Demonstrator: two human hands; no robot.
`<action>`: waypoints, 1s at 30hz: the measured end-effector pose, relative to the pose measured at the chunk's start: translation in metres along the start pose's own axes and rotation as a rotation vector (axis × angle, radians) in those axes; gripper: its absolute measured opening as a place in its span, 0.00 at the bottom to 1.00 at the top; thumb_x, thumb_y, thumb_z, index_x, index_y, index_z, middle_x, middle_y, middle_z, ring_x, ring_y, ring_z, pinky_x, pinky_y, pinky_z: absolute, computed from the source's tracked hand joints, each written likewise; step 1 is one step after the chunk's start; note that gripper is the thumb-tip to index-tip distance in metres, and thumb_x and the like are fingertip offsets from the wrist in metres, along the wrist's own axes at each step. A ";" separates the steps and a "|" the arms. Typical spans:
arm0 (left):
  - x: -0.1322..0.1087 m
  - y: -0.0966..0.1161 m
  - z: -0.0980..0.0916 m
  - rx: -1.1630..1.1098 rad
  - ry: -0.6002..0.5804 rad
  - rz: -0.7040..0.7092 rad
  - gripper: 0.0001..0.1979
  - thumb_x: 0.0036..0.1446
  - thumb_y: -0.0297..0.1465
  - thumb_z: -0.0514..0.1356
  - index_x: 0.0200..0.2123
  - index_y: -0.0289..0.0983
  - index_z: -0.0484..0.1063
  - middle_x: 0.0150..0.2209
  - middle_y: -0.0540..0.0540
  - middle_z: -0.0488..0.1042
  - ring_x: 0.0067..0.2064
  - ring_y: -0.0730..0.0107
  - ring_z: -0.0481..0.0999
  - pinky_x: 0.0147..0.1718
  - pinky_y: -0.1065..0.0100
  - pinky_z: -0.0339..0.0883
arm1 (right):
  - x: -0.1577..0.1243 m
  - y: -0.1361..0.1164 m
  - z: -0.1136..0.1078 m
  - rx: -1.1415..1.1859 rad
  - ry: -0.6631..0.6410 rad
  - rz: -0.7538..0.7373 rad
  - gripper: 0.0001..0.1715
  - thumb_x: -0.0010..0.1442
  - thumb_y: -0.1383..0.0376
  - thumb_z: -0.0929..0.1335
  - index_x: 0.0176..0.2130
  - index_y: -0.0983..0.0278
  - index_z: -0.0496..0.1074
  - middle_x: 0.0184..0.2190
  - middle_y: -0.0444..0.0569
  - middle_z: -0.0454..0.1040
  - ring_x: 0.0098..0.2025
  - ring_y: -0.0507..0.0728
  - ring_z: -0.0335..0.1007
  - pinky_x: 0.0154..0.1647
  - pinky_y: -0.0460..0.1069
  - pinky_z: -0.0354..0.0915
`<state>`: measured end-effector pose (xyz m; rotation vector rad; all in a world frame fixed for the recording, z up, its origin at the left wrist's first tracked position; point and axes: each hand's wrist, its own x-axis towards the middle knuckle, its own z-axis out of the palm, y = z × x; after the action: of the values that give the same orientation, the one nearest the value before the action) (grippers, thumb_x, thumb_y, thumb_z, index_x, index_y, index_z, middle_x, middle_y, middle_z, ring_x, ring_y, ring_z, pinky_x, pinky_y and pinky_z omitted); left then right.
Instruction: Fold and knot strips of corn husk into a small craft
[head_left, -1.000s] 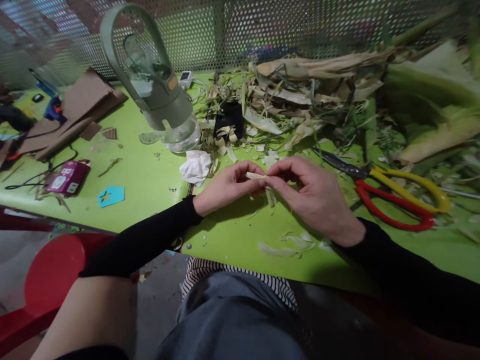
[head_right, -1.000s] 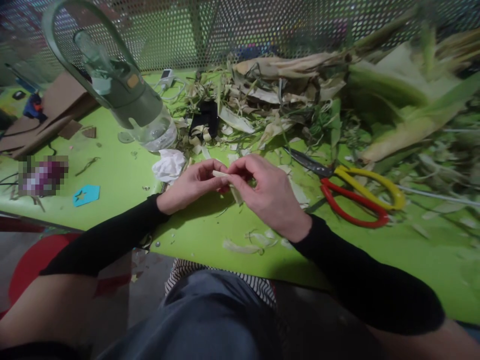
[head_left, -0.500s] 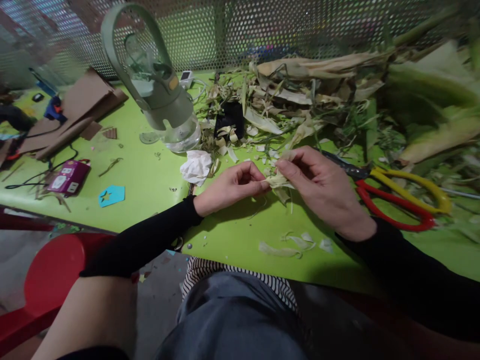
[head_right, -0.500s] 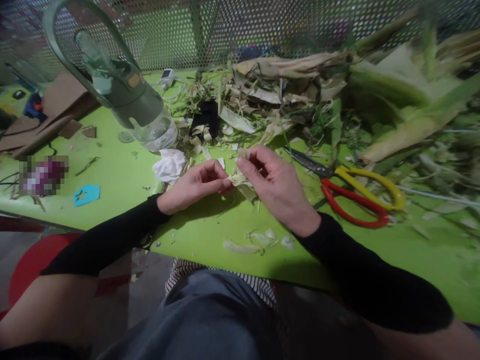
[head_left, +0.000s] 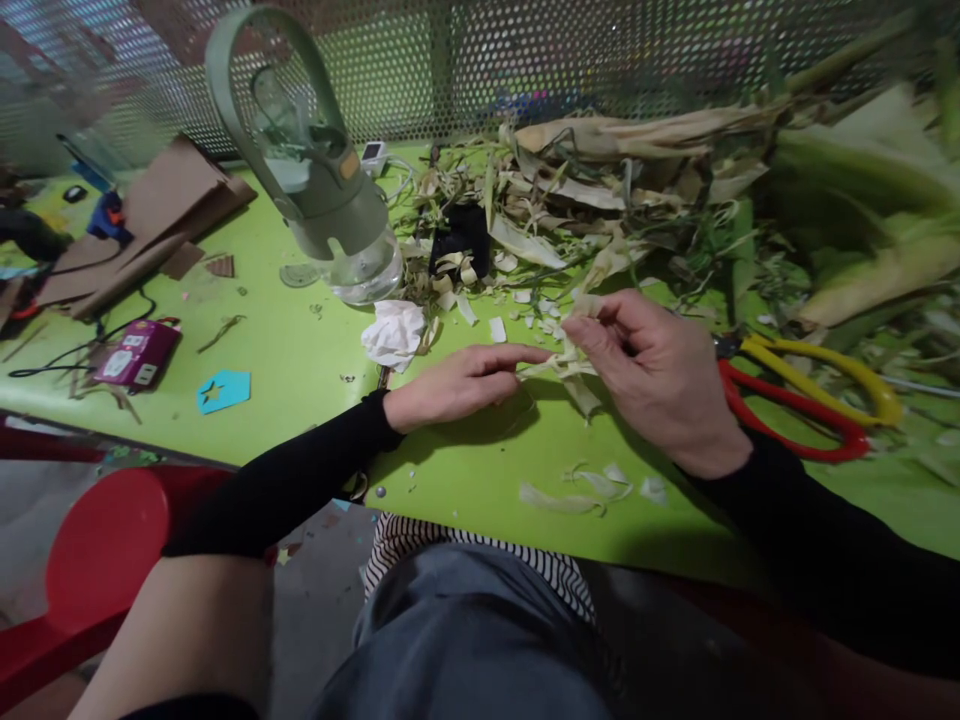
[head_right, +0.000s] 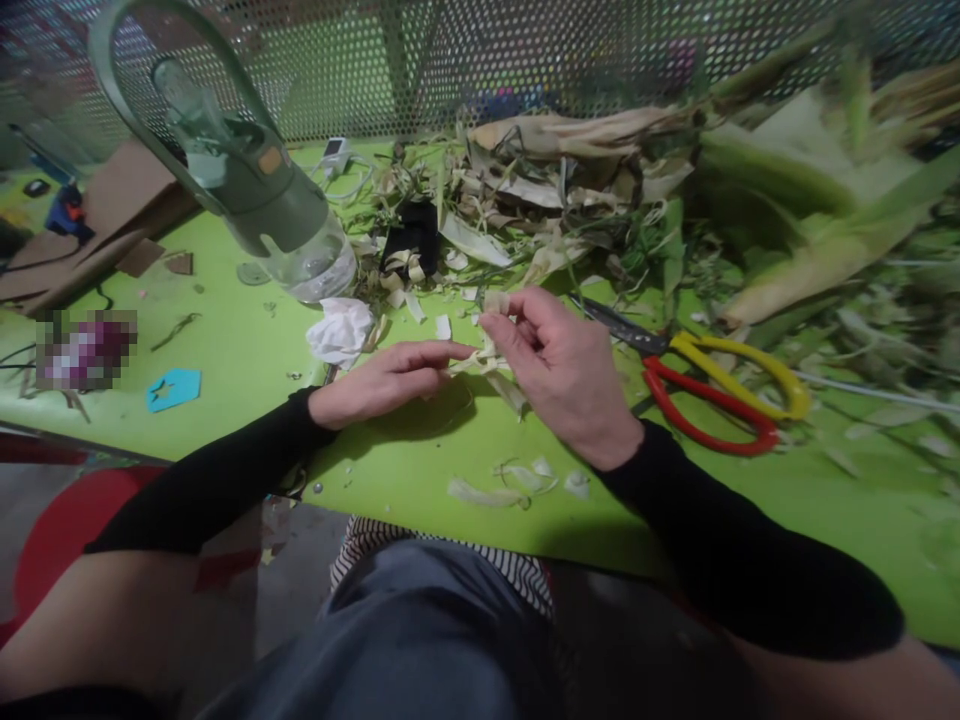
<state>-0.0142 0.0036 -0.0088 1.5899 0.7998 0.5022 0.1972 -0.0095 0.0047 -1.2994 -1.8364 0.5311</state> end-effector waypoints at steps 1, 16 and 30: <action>0.000 0.001 0.000 0.032 0.002 0.005 0.18 0.62 0.30 0.57 0.53 0.34 0.74 0.30 0.50 0.73 0.31 0.73 0.69 0.35 0.69 0.64 | 0.000 -0.001 0.001 0.001 -0.009 -0.003 0.17 0.68 0.52 0.68 0.31 0.58 0.67 0.20 0.39 0.59 0.20 0.51 0.52 0.23 0.50 0.49; -0.003 0.010 0.005 -0.093 -0.018 0.037 0.18 0.65 0.32 0.55 0.57 0.35 0.65 0.24 0.54 0.70 0.24 0.76 0.67 0.27 0.71 0.62 | -0.001 -0.007 -0.003 0.063 0.009 0.003 0.17 0.67 0.51 0.70 0.31 0.57 0.69 0.19 0.37 0.57 0.20 0.50 0.50 0.23 0.50 0.49; -0.004 0.015 0.018 -0.210 -0.035 0.012 0.10 0.65 0.37 0.61 0.42 0.36 0.68 0.24 0.57 0.59 0.24 0.80 0.55 0.24 0.72 0.54 | -0.004 -0.010 0.005 0.242 -0.056 0.128 0.15 0.66 0.49 0.69 0.43 0.57 0.73 0.18 0.36 0.61 0.18 0.50 0.51 0.21 0.49 0.49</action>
<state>-0.0003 -0.0122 0.0034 1.4069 0.6882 0.5475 0.1882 -0.0166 0.0076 -1.2523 -1.6808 0.8399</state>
